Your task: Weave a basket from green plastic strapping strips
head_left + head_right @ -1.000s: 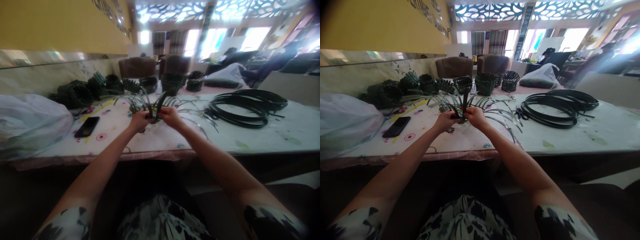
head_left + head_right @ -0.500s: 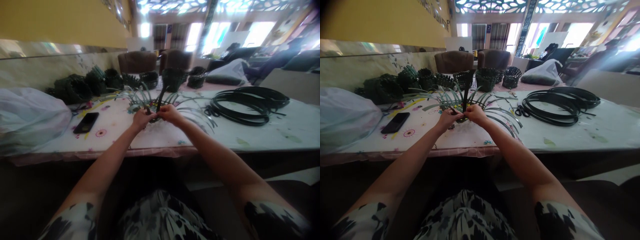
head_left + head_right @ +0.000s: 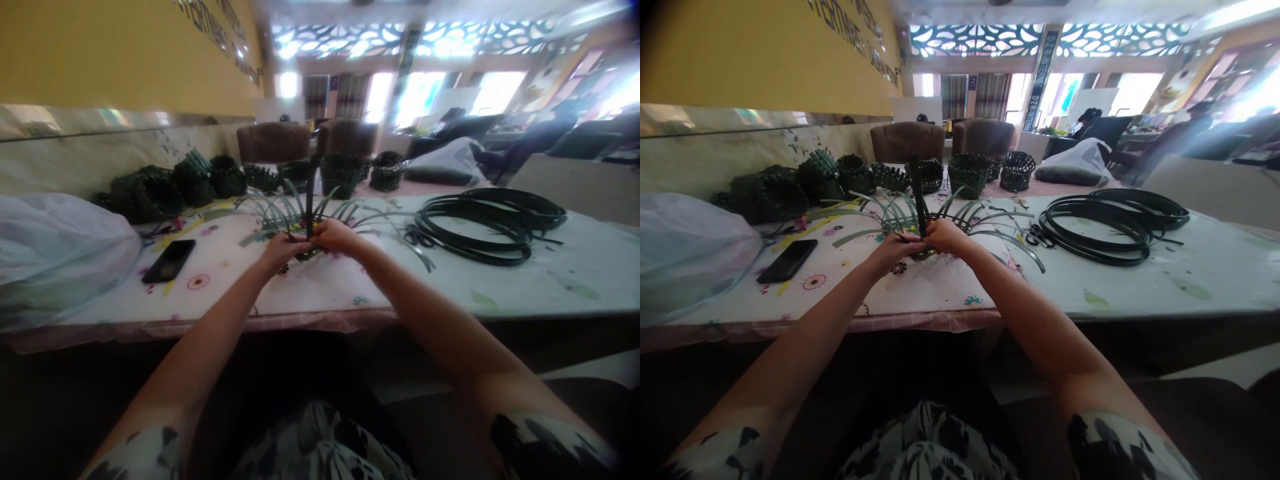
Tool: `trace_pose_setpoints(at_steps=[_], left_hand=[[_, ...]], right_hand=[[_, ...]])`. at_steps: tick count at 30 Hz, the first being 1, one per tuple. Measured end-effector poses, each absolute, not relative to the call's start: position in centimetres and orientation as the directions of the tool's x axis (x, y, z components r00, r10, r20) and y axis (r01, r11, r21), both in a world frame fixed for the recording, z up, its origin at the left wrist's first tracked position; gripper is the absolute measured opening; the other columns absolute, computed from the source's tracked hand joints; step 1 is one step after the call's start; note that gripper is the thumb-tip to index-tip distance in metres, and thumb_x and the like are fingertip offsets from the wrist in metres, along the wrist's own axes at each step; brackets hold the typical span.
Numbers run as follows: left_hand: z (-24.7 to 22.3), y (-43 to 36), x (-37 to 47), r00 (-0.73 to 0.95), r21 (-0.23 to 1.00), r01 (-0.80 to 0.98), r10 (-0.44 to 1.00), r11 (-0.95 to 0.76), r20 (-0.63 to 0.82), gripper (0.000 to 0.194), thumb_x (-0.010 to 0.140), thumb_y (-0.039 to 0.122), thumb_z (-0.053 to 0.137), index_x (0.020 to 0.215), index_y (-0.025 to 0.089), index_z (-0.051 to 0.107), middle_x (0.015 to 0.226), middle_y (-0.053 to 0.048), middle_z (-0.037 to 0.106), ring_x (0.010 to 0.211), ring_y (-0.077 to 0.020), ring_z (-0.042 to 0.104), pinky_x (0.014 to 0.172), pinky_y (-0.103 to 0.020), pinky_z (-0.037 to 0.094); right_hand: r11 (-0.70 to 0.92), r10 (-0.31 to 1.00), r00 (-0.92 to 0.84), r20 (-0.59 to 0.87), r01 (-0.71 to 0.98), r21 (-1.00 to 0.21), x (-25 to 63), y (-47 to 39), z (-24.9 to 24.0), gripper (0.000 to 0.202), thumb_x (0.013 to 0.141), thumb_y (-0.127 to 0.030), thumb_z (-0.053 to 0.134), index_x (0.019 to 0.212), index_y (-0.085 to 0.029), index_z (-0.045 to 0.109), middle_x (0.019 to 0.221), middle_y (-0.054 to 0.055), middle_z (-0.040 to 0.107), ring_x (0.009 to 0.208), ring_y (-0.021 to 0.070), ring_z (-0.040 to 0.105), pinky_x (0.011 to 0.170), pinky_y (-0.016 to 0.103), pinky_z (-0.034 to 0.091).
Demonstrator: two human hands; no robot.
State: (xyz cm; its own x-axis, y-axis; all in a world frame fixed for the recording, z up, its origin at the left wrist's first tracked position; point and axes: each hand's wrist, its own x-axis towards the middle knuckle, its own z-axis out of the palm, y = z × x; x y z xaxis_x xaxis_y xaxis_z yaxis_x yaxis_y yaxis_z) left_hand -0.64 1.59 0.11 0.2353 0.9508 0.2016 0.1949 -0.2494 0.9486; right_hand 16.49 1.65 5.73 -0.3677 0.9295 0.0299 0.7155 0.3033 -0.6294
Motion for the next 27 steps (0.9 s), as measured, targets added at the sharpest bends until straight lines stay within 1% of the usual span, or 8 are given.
trace_pose_setpoints(at_steps=[4,8,10,12,14,17,22,27], left_hand=[[0.1,1.8,-0.7,0.172,0.971,0.11,0.966,-0.214,0.193,0.027,0.058,0.034,0.08,0.077,0.014,0.079,0.074,-0.006,0.073,0.069,-0.0167,0.063,0.068,-0.029,0.047],[-0.4,2.2,-0.4,0.02,0.957,0.128,0.965,-0.261,0.261,0.02,0.057,0.033,0.08,0.068,0.016,0.076,0.072,-0.004,0.07,0.07,-0.0173,0.063,0.067,-0.029,0.048],[-0.6,2.1,-0.2,-0.048,0.951,0.144,0.958,-0.274,0.284,0.017,0.057,0.03,0.08,0.066,0.017,0.075,0.07,-0.003,0.069,0.07,-0.0166,0.062,0.067,-0.029,0.047],[-0.7,1.9,0.0,-0.059,0.953,0.132,0.957,-0.273,0.283,0.016,0.056,0.029,0.08,0.066,0.018,0.075,0.07,-0.002,0.069,0.069,-0.0159,0.061,0.067,-0.028,0.046],[-0.8,1.5,0.1,-0.052,0.963,0.089,0.965,-0.254,0.259,0.016,0.055,0.029,0.08,0.066,0.018,0.075,0.068,-0.001,0.067,0.068,-0.0154,0.059,0.065,-0.028,0.046],[-0.8,0.9,-0.1,-0.053,0.977,0.022,0.976,-0.211,0.212,0.018,0.054,0.03,0.08,0.063,0.017,0.073,0.064,-0.001,0.065,0.065,-0.015,0.057,0.062,-0.027,0.044],[-1.5,0.9,-0.6,0.041,0.939,0.139,0.949,-0.315,0.312,0.023,0.064,0.038,0.077,0.057,0.017,0.071,0.056,0.0,0.056,0.061,-0.0131,0.049,0.057,-0.026,0.035],[-2.9,1.4,-0.9,-0.032,0.906,0.233,0.928,-0.354,0.371,0.025,0.066,0.035,0.076,0.051,0.018,0.065,0.057,0.001,0.049,0.063,-0.0128,0.046,0.06,-0.027,0.033]], right_hand=[[0.36,0.904,-0.425,0.046,0.7,-0.617,16.5,1.7,5.6,0.021,0.085,-0.02,0.052,0.066,-0.014,0.06,0.05,-0.004,0.05,0.046,0.0071,0.043,0.049,0.021,0.029],[0.482,0.855,-0.493,0.164,0.636,-0.603,17.3,2.0,4.8,0.015,0.082,-0.026,0.06,0.085,-0.013,0.067,0.063,-0.003,0.056,0.057,0.0082,0.047,0.056,0.021,0.031],[0.527,0.834,-0.518,0.188,0.649,-0.548,17.6,2.3,4.1,0.013,0.079,-0.023,0.062,0.082,-0.013,0.069,0.063,-0.003,0.055,0.06,0.0087,0.046,0.058,0.021,0.031],[0.539,0.832,-0.517,0.199,0.67,-0.51,17.8,2.6,3.4,0.016,0.079,-0.021,0.059,0.072,-0.012,0.07,0.058,-0.004,0.051,0.06,0.009,0.043,0.058,0.022,0.03],[0.541,0.835,-0.503,0.224,0.676,-0.499,17.7,2.9,2.8,0.018,0.078,-0.021,0.058,0.069,-0.012,0.071,0.056,-0.004,0.05,0.06,0.0094,0.044,0.058,0.022,0.029],[0.543,0.834,-0.504,0.222,0.682,-0.491,17.2,3.3,2.1,0.018,0.075,-0.018,0.06,0.079,-0.014,0.077,0.063,-0.002,0.061,0.065,0.0106,0.05,0.062,0.022,0.033],[0.502,0.863,-0.47,0.185,0.754,-0.424,16.6,3.2,1.1,0.024,0.08,-0.021,0.06,0.092,-0.019,0.08,0.077,0.002,0.072,0.074,0.0143,0.06,0.066,0.022,0.037],[0.457,0.89,-0.424,0.169,0.828,-0.326,16.4,2.1,-0.1,0.027,0.087,-0.032,0.056,0.099,-0.025,0.079,0.09,0.004,0.076,0.082,0.0175,0.065,0.069,0.024,0.039]])
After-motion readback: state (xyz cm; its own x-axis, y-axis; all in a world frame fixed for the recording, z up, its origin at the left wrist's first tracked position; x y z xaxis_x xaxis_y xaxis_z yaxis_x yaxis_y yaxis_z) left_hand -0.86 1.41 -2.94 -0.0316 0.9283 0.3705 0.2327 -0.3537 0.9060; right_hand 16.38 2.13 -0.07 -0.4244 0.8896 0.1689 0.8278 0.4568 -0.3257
